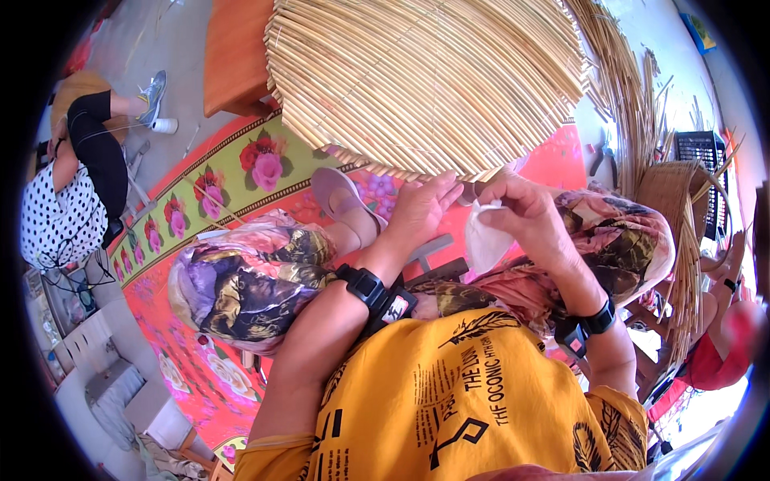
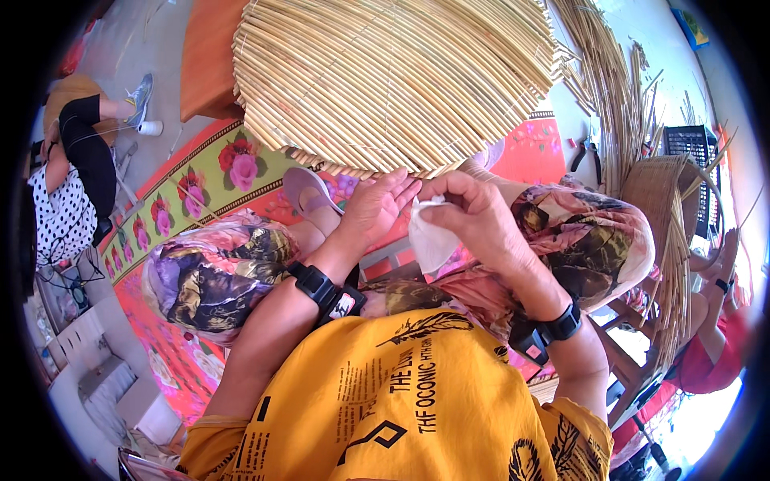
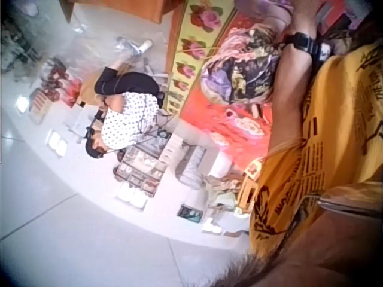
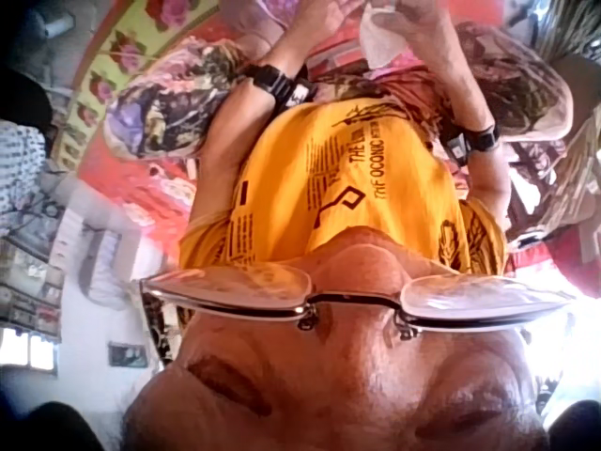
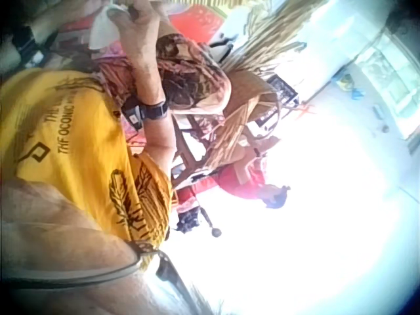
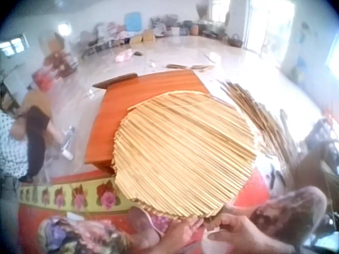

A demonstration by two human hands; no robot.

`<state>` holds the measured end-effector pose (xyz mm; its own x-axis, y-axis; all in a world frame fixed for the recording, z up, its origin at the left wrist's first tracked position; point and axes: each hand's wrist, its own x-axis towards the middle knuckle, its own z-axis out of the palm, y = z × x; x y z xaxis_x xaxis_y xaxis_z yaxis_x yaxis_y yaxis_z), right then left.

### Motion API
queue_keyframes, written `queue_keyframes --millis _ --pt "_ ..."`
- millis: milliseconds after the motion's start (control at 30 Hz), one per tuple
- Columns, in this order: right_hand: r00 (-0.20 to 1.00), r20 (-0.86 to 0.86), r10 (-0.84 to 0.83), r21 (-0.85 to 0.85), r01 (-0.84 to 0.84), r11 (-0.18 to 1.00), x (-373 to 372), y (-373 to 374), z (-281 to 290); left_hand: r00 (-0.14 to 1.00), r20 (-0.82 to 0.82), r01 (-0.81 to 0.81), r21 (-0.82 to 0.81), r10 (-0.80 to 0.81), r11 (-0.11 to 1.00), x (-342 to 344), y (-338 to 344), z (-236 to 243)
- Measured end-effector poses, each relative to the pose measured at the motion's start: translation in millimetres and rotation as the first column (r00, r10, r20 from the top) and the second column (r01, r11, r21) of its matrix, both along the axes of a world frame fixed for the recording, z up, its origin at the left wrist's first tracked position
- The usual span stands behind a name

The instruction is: The person sews a circular mat made of dried straw-like material by hand using a needle and thread, occasionally using a small white cloth to wipe the surface. They rotate the mat and work around the perimeter, securing the strands together.

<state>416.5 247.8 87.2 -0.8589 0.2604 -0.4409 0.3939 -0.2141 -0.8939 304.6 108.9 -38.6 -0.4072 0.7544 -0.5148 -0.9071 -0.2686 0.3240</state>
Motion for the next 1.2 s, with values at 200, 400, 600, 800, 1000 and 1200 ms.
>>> queue_keyframes --millis 200,400,600,800,1000,1200 --pt "0.999 0.048 0.018 -0.005 -0.018 1.000 16.0 -7.8 -3.7 0.996 -0.075 -0.048 -0.079 0.043 0.996 4.8 9.8 10.2" --pt "0.999 0.012 -0.032 -0.069 0.032 0.997 23.3 -7.2 5.8 0.981 -0.170 -0.119 -0.120 0.097 0.986 17.7 13.6 22.4" --pt "0.996 -0.048 -0.072 -0.134 0.065 0.989 31.9 -12.2 34.8 0.965 -0.238 -0.163 -0.206 0.112 0.965 30.4 16.8 36.2" --pt "0.964 -0.264 0.004 0.102 0.024 0.994 38.4 -16.3 57.7 0.981 -0.188 -0.098 -0.310 0.040 0.946 30.2 10.9 39.9" --pt "0.976 -0.215 0.043 -0.061 -0.058 0.996 37.6 -15.2 62.2 0.957 -0.290 -0.064 -0.251 -0.012 0.966 26.8 14.5 39.6" --pt "0.972 -0.214 0.094 -0.100 -0.118 0.988 36.8 -16.1 56.8 0.997 -0.076 -0.043 -0.195 0.028 0.980 26.9 21.0 39.0"
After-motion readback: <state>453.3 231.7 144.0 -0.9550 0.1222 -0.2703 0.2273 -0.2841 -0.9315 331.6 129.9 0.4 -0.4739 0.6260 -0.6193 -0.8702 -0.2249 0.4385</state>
